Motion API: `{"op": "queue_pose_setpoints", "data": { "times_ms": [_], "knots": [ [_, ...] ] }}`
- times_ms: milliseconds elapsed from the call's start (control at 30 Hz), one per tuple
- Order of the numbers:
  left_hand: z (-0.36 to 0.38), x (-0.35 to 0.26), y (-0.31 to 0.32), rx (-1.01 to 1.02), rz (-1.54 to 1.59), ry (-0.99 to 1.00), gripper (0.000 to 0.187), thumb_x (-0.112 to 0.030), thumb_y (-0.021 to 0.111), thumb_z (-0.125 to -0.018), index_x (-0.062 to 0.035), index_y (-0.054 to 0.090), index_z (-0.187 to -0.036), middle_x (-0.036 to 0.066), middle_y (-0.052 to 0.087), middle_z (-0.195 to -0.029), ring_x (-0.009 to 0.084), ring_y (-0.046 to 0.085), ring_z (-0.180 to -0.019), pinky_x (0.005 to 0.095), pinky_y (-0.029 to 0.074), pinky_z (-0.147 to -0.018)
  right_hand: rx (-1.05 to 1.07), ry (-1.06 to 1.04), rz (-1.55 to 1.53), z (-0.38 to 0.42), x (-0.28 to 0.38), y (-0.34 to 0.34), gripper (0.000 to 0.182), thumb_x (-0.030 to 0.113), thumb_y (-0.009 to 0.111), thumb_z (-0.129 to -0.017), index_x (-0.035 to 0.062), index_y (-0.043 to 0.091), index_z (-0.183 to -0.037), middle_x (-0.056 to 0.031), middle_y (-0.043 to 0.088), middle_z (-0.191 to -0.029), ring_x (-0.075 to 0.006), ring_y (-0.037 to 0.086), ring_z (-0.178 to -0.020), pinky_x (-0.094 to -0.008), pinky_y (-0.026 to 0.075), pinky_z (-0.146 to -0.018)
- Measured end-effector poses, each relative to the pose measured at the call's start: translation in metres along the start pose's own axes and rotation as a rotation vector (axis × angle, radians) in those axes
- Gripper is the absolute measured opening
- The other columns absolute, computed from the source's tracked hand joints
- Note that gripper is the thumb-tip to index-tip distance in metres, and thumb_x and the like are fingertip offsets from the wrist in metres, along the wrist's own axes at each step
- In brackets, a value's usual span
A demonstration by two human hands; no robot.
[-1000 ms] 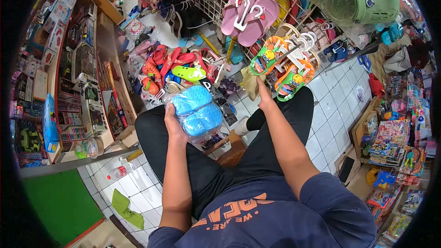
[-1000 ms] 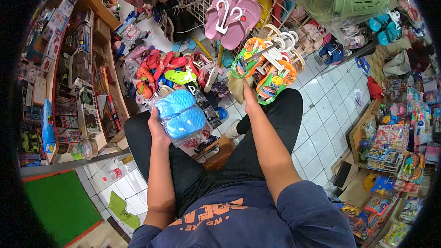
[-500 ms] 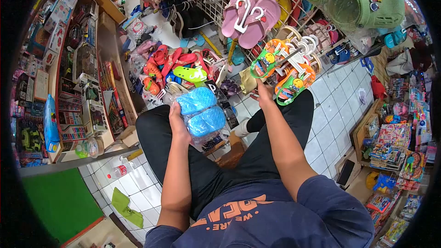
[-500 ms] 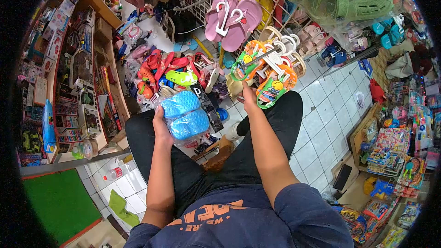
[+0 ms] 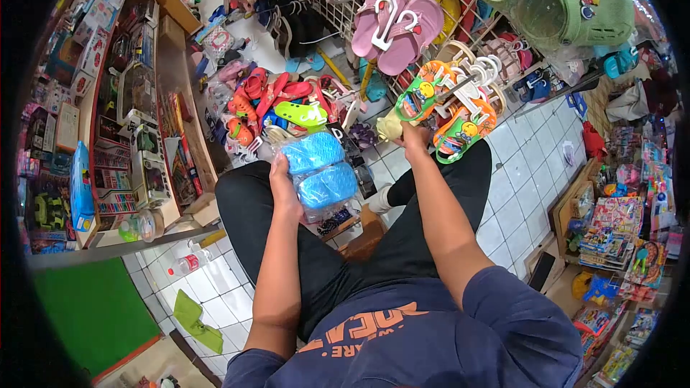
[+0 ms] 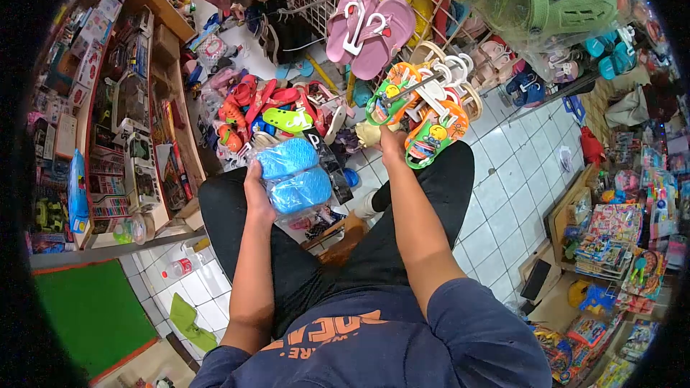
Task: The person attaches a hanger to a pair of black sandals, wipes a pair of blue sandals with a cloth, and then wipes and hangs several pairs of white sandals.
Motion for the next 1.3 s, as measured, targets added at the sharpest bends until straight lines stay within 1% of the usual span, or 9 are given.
{"op": "queue_pose_setpoints", "data": {
  "times_ms": [167,333,500,600,733,833,1000,1133,1300],
  "knots": [
    [-0.006,0.006,-0.004,0.025,0.0,0.001,0.035,-0.028,0.042,-0.101,-0.0015,0.052,-0.122,0.009,0.059,-0.116,0.0207,0.056,-0.106,0.0363,0.042,-0.096,-0.046,-0.035,0.052,-0.003,0.001,-0.002,0.031,0.01,0.068,-0.081,-0.0049,0.058,-0.107,-0.0172,0.064,-0.104,-0.0294,0.068,-0.085,-0.0432,0.061,-0.066],
    [-0.015,0.011,-0.007,0.049,-0.063,0.014,0.037,-0.028,0.035,-0.101,-0.0034,0.049,-0.125,0.013,0.059,-0.118,0.0263,0.058,-0.107,0.041,0.046,-0.095,-0.064,0.008,0.068,-0.001,0.002,-0.004,0.036,0.015,0.071,-0.079,-0.0062,0.058,-0.106,-0.0176,0.064,-0.104,-0.0304,0.068,-0.085,-0.0432,0.061,-0.066],
    [-0.012,0.009,-0.006,0.04,-0.054,0.016,0.037,-0.028,0.038,-0.101,-0.002,0.05,-0.125,0.011,0.059,-0.117,0.0236,0.058,-0.106,0.0389,0.045,-0.095,-0.06,0.202,0.174,0.017,0.0,-0.007,0.065,0.044,0.073,-0.075,-0.0066,0.053,-0.112,-0.0195,0.061,-0.102,-0.0302,0.067,-0.082,-0.0449,0.061,-0.066],
    [-0.007,0.007,-0.005,0.038,-0.044,0.008,0.038,-0.028,0.041,-0.101,-0.0008,0.05,-0.125,0.01,0.058,-0.116,0.0212,0.057,-0.105,0.0371,0.044,-0.095,-0.009,0.207,0.145,0.023,0.002,-0.005,0.076,0.051,0.07,-0.072,-0.0032,0.046,-0.12,-0.0194,0.061,-0.105,-0.0309,0.067,-0.083,-0.0449,0.059,-0.068],
    [-0.002,0.005,-0.001,0.052,-0.025,-0.016,0.039,-0.029,0.04,-0.101,-0.0011,0.049,-0.127,0.01,0.058,-0.116,0.022,0.058,-0.105,0.0376,0.045,-0.093,0.038,0.184,0.077,0.022,0.003,0.0,0.073,0.048,0.069,-0.077,-0.0034,0.045,-0.122,-0.0199,0.061,-0.105,-0.0312,0.067,-0.081,-0.0448,0.059,-0.07],
    [-0.003,0.005,-0.003,0.03,-0.037,-0.011,0.039,-0.029,0.04,-0.102,-0.0014,0.048,-0.128,0.01,0.059,-0.115,0.0224,0.058,-0.104,0.0381,0.046,-0.093,0.047,0.119,0.097,0.023,0.008,0.002,0.063,0.043,0.07,-0.082,-0.0063,0.05,-0.116,-0.0175,0.061,-0.1,-0.0273,0.066,-0.081,-0.0442,0.06,-0.068],
    [0.005,-0.002,0.003,0.015,-0.061,0.015,0.04,-0.03,0.04,-0.102,-0.0015,0.048,-0.128,0.01,0.059,-0.114,0.0227,0.059,-0.103,0.0387,0.046,-0.093,0.003,0.17,0.058,0.038,0.017,0.005,0.058,0.041,0.069,-0.085,-0.0068,0.05,-0.112,-0.0217,0.062,-0.102,-0.0277,0.067,-0.072,-0.0422,0.061,-0.061],
    [0.007,-0.003,0.003,0.012,-0.054,0.013,0.039,-0.03,0.04,-0.102,-0.0016,0.049,-0.127,0.01,0.06,-0.114,0.0226,0.059,-0.103,0.0385,0.046,-0.092,0.027,0.197,0.052,0.047,0.024,0.008,0.063,0.043,0.069,-0.084,-0.0071,0.047,-0.114,-0.0238,0.06,-0.101,-0.0306,0.068,-0.07,-0.0436,0.062,-0.061],
    [0.0,0.003,-0.004,0.028,-0.038,0.003,0.039,-0.03,0.04,-0.102,-0.0014,0.05,-0.126,0.01,0.059,-0.114,0.0225,0.058,-0.103,0.0379,0.046,-0.093,-0.147,0.231,0.184,0.046,0.029,-0.003,0.072,0.041,0.069,-0.084,-0.0102,0.036,-0.122,-0.0272,0.056,-0.107,-0.0352,0.068,-0.073,-0.0434,0.062,-0.06]
  ]
}}
Point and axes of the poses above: each hand's wrist, its own z-axis away from the middle knuckle, its own y-axis out of the palm, x = y × z, the point moved 8 cm from there along -z, towards the middle knuckle
